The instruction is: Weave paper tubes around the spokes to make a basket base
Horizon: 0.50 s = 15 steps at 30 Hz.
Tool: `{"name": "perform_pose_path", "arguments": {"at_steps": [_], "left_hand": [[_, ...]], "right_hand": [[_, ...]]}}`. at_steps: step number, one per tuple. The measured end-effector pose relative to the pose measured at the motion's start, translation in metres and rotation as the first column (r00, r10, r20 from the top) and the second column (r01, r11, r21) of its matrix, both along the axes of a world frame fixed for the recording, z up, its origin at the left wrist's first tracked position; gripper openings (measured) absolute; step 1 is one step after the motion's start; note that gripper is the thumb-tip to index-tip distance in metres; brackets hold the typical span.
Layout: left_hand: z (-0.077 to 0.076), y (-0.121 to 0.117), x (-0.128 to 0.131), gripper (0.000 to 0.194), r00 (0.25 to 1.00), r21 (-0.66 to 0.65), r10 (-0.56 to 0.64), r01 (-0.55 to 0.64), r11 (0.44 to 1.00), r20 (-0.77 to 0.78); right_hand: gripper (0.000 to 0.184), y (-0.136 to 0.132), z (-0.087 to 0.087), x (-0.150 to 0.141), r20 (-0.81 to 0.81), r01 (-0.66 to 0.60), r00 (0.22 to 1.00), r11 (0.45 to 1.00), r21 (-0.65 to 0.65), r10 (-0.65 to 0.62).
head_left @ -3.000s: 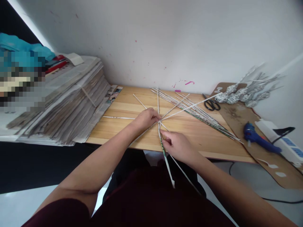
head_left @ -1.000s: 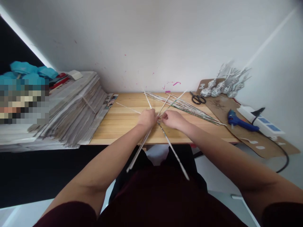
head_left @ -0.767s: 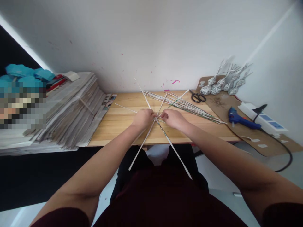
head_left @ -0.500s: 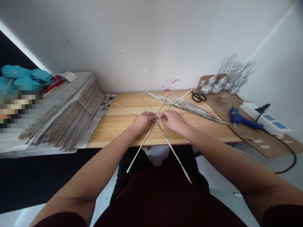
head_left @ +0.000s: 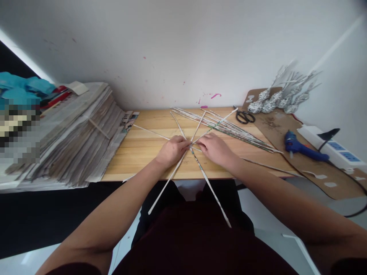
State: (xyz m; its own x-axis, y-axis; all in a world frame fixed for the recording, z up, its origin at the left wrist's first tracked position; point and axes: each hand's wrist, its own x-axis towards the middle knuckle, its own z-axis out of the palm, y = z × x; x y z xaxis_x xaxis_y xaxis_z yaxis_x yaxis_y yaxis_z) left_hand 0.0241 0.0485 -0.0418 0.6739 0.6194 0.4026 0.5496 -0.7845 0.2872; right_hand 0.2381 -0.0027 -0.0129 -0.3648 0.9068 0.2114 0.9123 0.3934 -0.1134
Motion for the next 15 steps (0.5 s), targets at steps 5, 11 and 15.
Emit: {"name": "perform_pose_path", "arguments": {"at_steps": [5, 11, 15], "left_hand": [[0.002, -0.002, 0.001, 0.026, 1.000, 0.050, -0.002, 0.003, 0.999, -0.022], [0.017, -0.005, 0.004, 0.025, 0.976, 0.080, -0.045, 0.064, 0.995, -0.215], [0.016, -0.005, 0.003, 0.027, 0.976, 0.072, -0.042, 0.059, 0.996, -0.214]], "right_hand": [[0.022, 0.005, 0.006, 0.000, 0.189, -0.003, 0.982, 1.000, 0.000, 0.003], [0.025, 0.002, 0.010, 0.003, 0.186, -0.120, 0.974, 0.991, -0.051, 0.127], [0.028, -0.002, 0.015, 0.002, 0.200, -0.134, 0.969, 0.987, -0.086, 0.149]]}}
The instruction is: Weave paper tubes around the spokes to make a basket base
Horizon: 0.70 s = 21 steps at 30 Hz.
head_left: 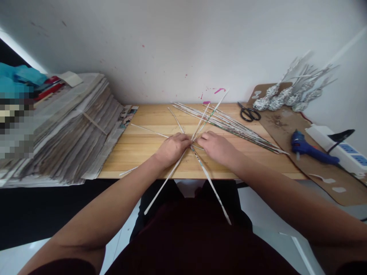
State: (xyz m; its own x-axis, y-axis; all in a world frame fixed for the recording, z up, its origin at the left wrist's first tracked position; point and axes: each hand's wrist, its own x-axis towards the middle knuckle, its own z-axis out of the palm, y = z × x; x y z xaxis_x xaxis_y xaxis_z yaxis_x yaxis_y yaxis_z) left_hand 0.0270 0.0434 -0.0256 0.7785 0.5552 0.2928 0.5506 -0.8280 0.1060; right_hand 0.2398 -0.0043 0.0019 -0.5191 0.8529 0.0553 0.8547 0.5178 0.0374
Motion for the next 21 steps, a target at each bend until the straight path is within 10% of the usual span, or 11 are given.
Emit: {"name": "perform_pose_path", "arguments": {"at_steps": [11, 21], "left_hand": [[0.002, -0.005, 0.001, 0.021, 0.998, 0.021, 0.048, -0.047, 0.999, -0.031], [-0.006, -0.003, 0.000, 0.028, 0.998, 0.002, 0.031, -0.031, 1.000, 0.062]], "right_hand": [[0.032, -0.005, 0.027, -0.026, 0.119, 0.064, 0.991, 0.997, -0.044, -0.058], [0.035, -0.010, 0.017, -0.024, -0.026, 0.121, 0.992, 0.990, -0.075, -0.123]]}}
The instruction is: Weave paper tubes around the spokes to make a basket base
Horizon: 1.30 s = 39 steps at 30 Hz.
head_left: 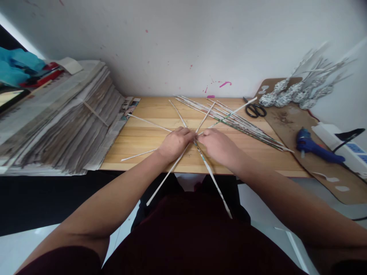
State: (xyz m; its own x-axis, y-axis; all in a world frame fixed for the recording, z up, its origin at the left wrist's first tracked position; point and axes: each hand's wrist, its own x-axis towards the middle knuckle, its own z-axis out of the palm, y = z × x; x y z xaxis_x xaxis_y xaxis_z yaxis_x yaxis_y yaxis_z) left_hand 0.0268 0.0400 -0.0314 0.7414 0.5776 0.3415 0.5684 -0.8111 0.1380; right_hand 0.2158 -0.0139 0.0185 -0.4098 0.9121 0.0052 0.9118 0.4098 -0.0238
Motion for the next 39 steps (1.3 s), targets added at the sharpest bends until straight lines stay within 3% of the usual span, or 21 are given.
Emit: {"name": "perform_pose_path", "arguments": {"at_steps": [7, 15, 20, 25, 28, 32, 39], "left_hand": [[0.003, -0.004, 0.003, 0.028, 0.998, 0.001, 0.038, -0.038, 0.999, -0.058], [0.008, -0.011, 0.011, 0.021, 0.986, -0.014, 0.140, -0.141, 0.990, -0.092], [0.013, -0.012, 0.010, 0.021, 0.976, -0.061, 0.210, -0.213, 0.975, -0.048], [0.017, -0.007, -0.009, 0.021, 0.975, -0.158, 0.158, -0.133, 0.978, 0.159], [0.018, -0.002, -0.023, 0.021, 0.954, -0.129, 0.146, -0.115, 0.985, 0.262], [0.014, 0.003, -0.029, 0.023, 0.968, -0.058, 0.086, -0.074, 0.996, 0.238], [0.000, 0.014, -0.014, 0.029, 0.994, 0.049, 0.057, -0.062, 0.997, 0.090]], "right_hand": [[0.036, -0.003, -0.007, -0.007, -0.072, 0.065, 0.995, 0.998, 0.000, -0.065], [0.024, -0.005, -0.007, -0.007, -0.155, 0.126, 0.979, 0.991, -0.042, -0.131], [0.031, -0.001, -0.015, -0.007, -0.149, 0.151, 0.977, 0.988, -0.020, -0.153], [0.041, 0.013, -0.021, 0.003, -0.174, 0.122, 0.978, 0.992, 0.010, -0.119], [0.047, 0.023, -0.024, 0.009, -0.191, 0.095, 0.978, 0.995, 0.036, -0.086], [0.049, 0.037, -0.031, 0.012, -0.209, 0.079, 0.976, 0.994, 0.079, -0.061], [0.050, 0.049, -0.039, 0.011, -0.241, 0.010, 0.970, 0.992, 0.123, 0.021]]}}
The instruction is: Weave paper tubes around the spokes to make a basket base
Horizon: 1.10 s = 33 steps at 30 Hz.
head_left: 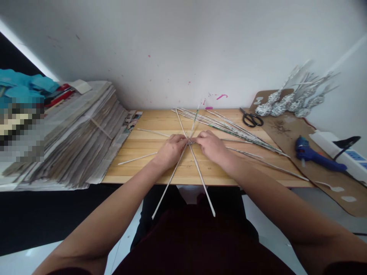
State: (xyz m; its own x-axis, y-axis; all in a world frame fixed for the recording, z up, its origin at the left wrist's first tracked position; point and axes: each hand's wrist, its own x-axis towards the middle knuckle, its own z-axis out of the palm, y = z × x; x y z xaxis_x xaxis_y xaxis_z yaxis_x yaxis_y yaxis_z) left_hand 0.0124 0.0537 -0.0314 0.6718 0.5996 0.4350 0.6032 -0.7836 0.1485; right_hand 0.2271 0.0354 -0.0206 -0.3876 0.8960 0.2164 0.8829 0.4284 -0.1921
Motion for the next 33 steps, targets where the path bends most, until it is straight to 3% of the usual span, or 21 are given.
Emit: {"name": "perform_pose_path", "arguments": {"at_steps": [4, 8, 14, 17, 19, 22, 23, 26, 30, 33], "left_hand": [[0.000, -0.001, 0.005, 0.034, 0.986, 0.016, 0.026, -0.024, 1.000, -0.165], [0.013, -0.010, 0.012, 0.034, 0.945, 0.071, 0.121, -0.104, 0.992, -0.305], [0.025, -0.021, 0.037, 0.026, 0.889, 0.117, 0.143, -0.102, 0.988, -0.434], [0.020, -0.019, 0.042, 0.027, 0.903, 0.140, 0.184, -0.140, 0.980, -0.389], [0.017, -0.012, 0.036, 0.026, 0.930, 0.059, 0.151, -0.139, 0.989, -0.335], [0.012, 0.002, 0.016, 0.029, 0.970, -0.051, 0.028, -0.042, 0.998, -0.242], [0.010, 0.005, 0.008, 0.031, 0.989, -0.075, 0.009, -0.020, 0.997, -0.148], [0.001, 0.003, -0.010, 0.036, 0.999, -0.067, -0.039, 0.041, 0.997, 0.033], [-0.005, -0.009, -0.016, 0.031, 0.992, -0.041, -0.116, 0.118, 0.992, 0.048], [0.002, -0.016, -0.014, 0.032, 0.995, -0.067, -0.099, 0.098, 0.993, -0.012]], "right_hand": [[0.049, 0.000, -0.003, 0.002, -0.038, -0.043, 0.998, 0.999, 0.024, 0.044], [0.045, -0.002, -0.006, 0.002, -0.090, -0.046, 0.995, 0.997, 0.060, 0.051], [0.036, -0.006, -0.003, -0.001, -0.069, -0.027, 0.997, 0.998, 0.051, 0.030], [0.033, -0.008, -0.004, -0.001, -0.075, -0.022, 0.997, 0.998, 0.063, 0.027], [0.032, -0.009, -0.005, 0.000, -0.099, -0.019, 0.995, 0.997, 0.069, 0.026], [0.033, -0.009, -0.007, 0.001, -0.156, -0.027, 0.987, 0.997, 0.074, 0.039], [0.034, -0.009, -0.007, 0.002, -0.166, -0.029, 0.985, 0.997, 0.076, 0.042], [0.035, -0.008, -0.008, 0.002, -0.171, -0.029, 0.984, 0.996, 0.080, 0.043], [0.033, -0.008, -0.009, 0.002, -0.191, -0.027, 0.981, 0.996, 0.082, 0.043], [0.032, -0.008, -0.010, 0.002, -0.198, -0.031, 0.979, 0.996, 0.086, 0.048]]}}
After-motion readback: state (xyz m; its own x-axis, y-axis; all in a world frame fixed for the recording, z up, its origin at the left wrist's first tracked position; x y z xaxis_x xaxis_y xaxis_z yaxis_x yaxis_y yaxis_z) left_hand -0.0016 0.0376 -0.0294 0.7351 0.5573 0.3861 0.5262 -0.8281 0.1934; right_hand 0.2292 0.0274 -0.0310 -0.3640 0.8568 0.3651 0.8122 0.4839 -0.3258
